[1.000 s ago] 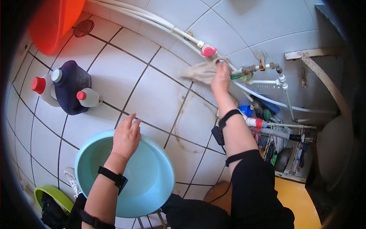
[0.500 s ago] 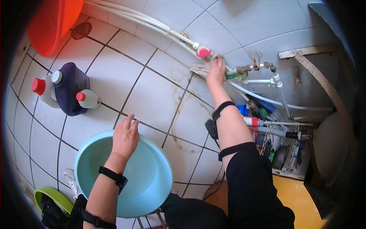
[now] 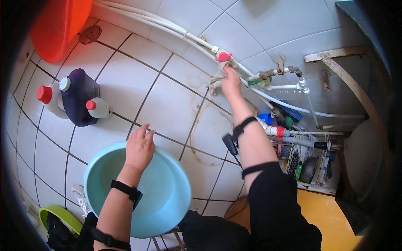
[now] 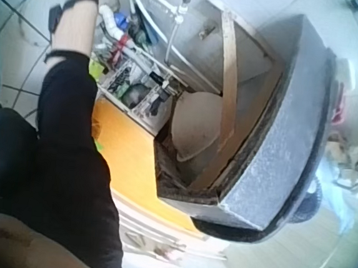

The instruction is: Cleaning the bathroom floor tiles with a rag and soapy water.

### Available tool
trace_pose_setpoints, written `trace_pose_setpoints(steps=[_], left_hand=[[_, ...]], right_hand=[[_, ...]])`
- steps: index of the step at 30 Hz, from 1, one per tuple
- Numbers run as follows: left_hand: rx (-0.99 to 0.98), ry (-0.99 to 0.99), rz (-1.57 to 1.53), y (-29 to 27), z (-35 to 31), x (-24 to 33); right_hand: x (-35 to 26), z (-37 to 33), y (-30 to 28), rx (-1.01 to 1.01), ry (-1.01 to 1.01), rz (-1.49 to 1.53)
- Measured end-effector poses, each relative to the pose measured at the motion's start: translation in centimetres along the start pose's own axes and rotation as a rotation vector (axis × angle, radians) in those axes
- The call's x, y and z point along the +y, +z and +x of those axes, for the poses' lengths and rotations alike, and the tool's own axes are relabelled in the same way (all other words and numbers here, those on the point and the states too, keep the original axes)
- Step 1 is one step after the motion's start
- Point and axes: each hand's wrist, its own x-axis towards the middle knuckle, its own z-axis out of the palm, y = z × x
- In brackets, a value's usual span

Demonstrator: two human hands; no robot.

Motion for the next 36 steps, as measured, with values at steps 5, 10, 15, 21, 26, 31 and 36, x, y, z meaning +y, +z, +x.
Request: trace_pose_setpoints(steps=[5,10,15,21,26,31,36], left_hand=[[0.02,0.021,-0.078,1.2,1.2,2.0],[-0.018,0.003,0.009,0.4,0.3,0.8],[-0.041,0.026,0.011,1.2,1.8,1.7],[-0.051,0.045,0.014,1.8,2.7,2.1],[-0.124,0.03,0.075,1.1,2.8,1.2],[-0.153,0.017,0.053,1.6,3.9,1.5],[-0.22,-0.084,0.085,1.7,4.9,2.1]], right_hand=[[9.3,-11.0,-1.9,0.301,0.553,0.4],[13.4,-19.1,-1.4,0.445,1.082,0.888],[28.0,-21.8,2.3,0.427,0.942,0.779],[35.6,-17.4,6.6,0.062,0.619,0.325],[32.1,-16.6,13.1,-0.393,0.557,-0.216],[30.8,-13.0,14.3,-0.372,0.644,-0.185],[28.4,-10.7,15.5,-0.307,0.621,-0.104]])
